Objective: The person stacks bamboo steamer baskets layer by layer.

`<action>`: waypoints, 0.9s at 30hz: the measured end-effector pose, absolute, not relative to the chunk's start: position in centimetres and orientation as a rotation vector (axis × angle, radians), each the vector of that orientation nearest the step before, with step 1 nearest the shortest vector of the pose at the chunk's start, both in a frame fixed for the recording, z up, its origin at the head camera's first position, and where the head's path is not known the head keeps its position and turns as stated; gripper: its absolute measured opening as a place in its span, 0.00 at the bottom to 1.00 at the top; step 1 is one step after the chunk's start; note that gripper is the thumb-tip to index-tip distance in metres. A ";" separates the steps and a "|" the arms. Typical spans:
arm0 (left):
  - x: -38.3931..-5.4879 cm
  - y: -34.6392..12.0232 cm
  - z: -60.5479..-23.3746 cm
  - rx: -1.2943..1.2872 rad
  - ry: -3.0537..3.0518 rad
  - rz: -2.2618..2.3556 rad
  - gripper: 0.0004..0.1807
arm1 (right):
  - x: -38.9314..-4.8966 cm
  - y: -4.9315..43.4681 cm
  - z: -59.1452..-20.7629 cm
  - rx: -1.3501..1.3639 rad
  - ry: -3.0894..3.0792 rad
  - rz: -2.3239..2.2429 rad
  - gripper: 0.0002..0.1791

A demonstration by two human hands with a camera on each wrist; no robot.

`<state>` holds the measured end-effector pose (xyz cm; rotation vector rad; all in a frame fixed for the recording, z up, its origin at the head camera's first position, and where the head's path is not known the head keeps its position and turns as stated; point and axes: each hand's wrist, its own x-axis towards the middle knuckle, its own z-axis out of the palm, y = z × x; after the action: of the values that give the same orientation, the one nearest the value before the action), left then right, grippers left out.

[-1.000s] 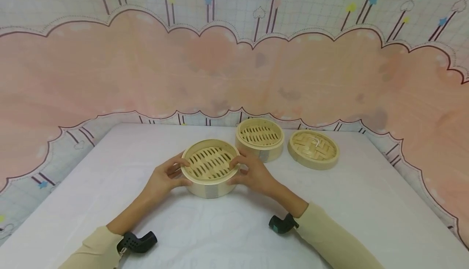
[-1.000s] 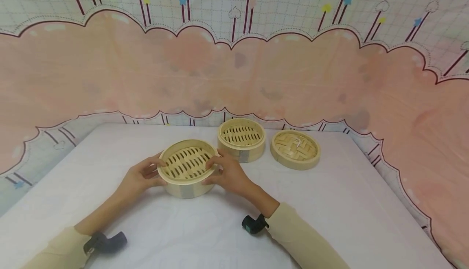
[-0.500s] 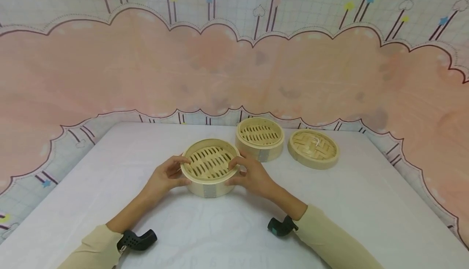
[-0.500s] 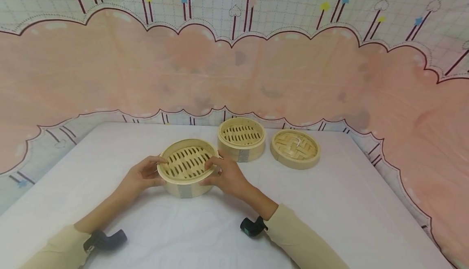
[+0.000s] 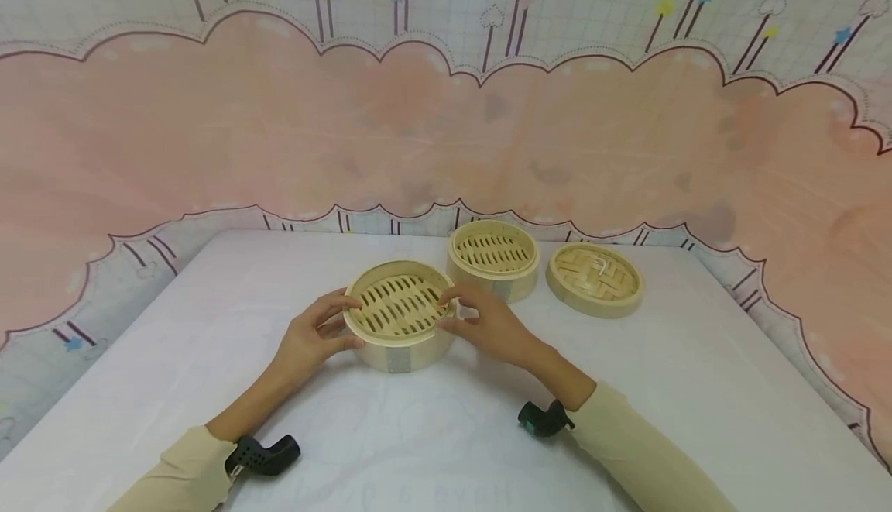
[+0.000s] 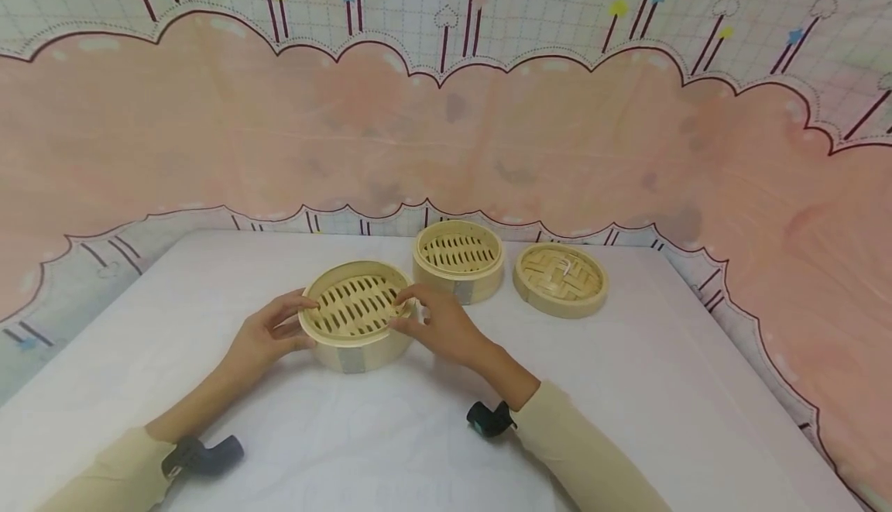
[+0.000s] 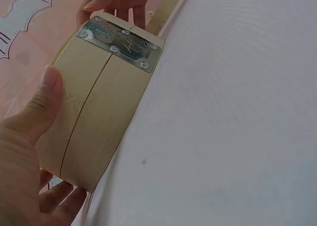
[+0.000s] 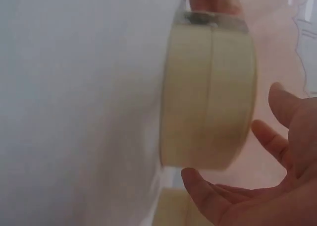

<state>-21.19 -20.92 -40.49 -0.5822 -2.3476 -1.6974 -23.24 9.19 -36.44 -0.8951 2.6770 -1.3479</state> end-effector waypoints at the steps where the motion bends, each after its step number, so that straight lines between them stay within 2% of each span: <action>1: -21.2 -20.9 -40.5 -0.579 -2.344 -1.701 0.28 | -23.4 9.4 -36.2 -0.878 2.698 -1.342 0.17; 8: -21.3 -21.1 -40.5 -0.601 -2.323 -1.706 0.28 | -24.7 12.0 -34.6 -0.782 2.887 -1.348 0.15; 13: -21.2 -21.1 -40.4 -0.641 -2.304 -1.695 0.28 | -25.8 14.4 -33.9 -0.748 3.011 -1.347 0.17; 18: -21.2 -21.2 -40.3 -0.649 -2.306 -1.687 0.27 | -27.1 16.5 -34.2 -0.767 3.055 -1.330 0.21; 27: -21.1 -21.1 -40.1 -0.642 -2.307 -1.702 0.28 | -28.3 17.7 -35.6 -0.559 3.056 -1.199 0.25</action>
<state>-21.09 -21.07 -40.14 -0.6417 -2.3074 -1.7023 -28.26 17.67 -35.61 -0.5594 3.0563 -1.1989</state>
